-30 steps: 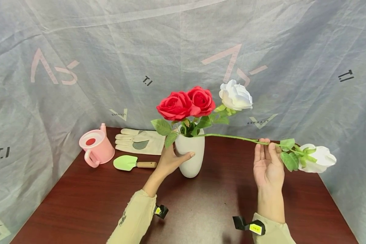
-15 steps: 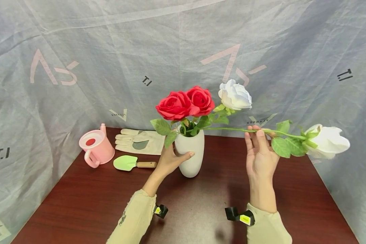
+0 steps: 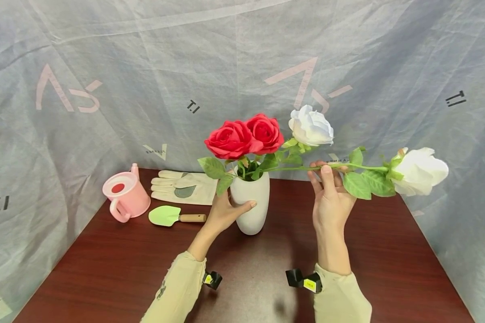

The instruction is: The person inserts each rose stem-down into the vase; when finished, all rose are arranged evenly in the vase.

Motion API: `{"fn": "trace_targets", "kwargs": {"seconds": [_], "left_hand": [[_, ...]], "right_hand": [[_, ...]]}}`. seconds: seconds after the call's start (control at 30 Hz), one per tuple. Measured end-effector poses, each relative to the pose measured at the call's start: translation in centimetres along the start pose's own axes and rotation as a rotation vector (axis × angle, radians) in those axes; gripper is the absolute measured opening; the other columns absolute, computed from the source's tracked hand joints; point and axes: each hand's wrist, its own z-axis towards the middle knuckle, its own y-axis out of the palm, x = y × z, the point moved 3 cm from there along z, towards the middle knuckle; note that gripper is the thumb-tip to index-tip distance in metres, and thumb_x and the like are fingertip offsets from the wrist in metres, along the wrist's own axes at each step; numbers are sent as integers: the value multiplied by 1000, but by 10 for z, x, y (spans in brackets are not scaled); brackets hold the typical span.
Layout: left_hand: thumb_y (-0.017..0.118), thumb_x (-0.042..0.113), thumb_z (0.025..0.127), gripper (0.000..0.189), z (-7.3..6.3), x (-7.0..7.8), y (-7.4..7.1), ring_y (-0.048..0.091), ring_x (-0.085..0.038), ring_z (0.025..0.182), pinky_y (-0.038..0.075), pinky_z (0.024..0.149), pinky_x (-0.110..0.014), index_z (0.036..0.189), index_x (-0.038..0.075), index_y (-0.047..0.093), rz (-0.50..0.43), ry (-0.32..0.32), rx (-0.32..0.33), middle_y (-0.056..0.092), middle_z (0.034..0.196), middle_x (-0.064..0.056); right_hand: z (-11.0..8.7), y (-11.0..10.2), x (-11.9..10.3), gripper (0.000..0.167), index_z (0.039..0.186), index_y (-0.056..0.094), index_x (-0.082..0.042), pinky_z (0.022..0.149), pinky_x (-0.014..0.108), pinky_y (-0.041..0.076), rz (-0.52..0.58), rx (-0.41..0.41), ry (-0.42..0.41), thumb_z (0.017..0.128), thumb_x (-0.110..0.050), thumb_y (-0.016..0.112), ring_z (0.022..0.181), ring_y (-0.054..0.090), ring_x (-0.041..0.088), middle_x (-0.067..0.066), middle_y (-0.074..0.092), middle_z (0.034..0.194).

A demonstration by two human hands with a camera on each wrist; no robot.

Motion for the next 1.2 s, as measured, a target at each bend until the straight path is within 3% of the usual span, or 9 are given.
{"fn": "trace_targets", "kwargs": {"seconds": [0.23, 0.57, 0.6, 0.77, 1.0, 1.2], "left_hand": [[80, 29, 72, 89, 1, -1, 0, 40, -15, 124, 37, 96, -45, 144, 17, 29, -2, 14, 3, 35, 143, 2], [80, 26, 72, 87, 0, 5, -1, 39, -17, 126, 36, 97, -46, 143, 15, 31, -12, 25, 5, 33, 145, -2], [80, 29, 72, 88, 1, -1, 0, 39, -16, 125, 37, 96, -46, 143, 16, 31, -9, 32, 6, 33, 144, 0], [79, 29, 73, 86, 1, -1, 0, 42, -17, 122, 39, 93, -47, 143, 18, 31, -17, 38, 9, 36, 142, 1], [80, 29, 73, 86, 0, 0, 1, 43, -17, 120, 40, 93, -47, 143, 18, 31, -16, 41, 10, 37, 141, 2], [79, 29, 73, 87, -1, 1, 0, 43, -17, 121, 39, 93, -47, 143, 18, 30, -26, 36, 12, 37, 141, 2]], "right_hand": [[-3, 20, 7, 25, 104, 51, 6, 71, 40, 53, -110, -97, -20, 83, 15, 59, 80, 61, 34, 23, 60, 85], [-1, 30, 30, 22, 103, 56, 6, 69, 34, 54, -435, -181, -12, 83, 7, 64, 85, 61, 24, 13, 61, 87], [0, 31, 31, 24, 104, 57, 5, 67, 33, 54, -443, -179, -16, 82, 7, 65, 85, 61, 23, 12, 61, 88], [4, 35, 37, 24, 102, 60, -1, 60, 29, 53, -518, -155, -62, 81, 1, 69, 81, 64, 19, 8, 63, 84], [8, 40, 38, 22, 100, 61, -4, 62, 28, 53, -564, -145, -113, 80, 0, 70, 72, 64, 16, 8, 62, 84], [10, 44, 43, 18, 98, 61, -4, 68, 26, 52, -628, -150, -130, 82, -3, 69, 75, 63, 16, 7, 58, 87]]}}
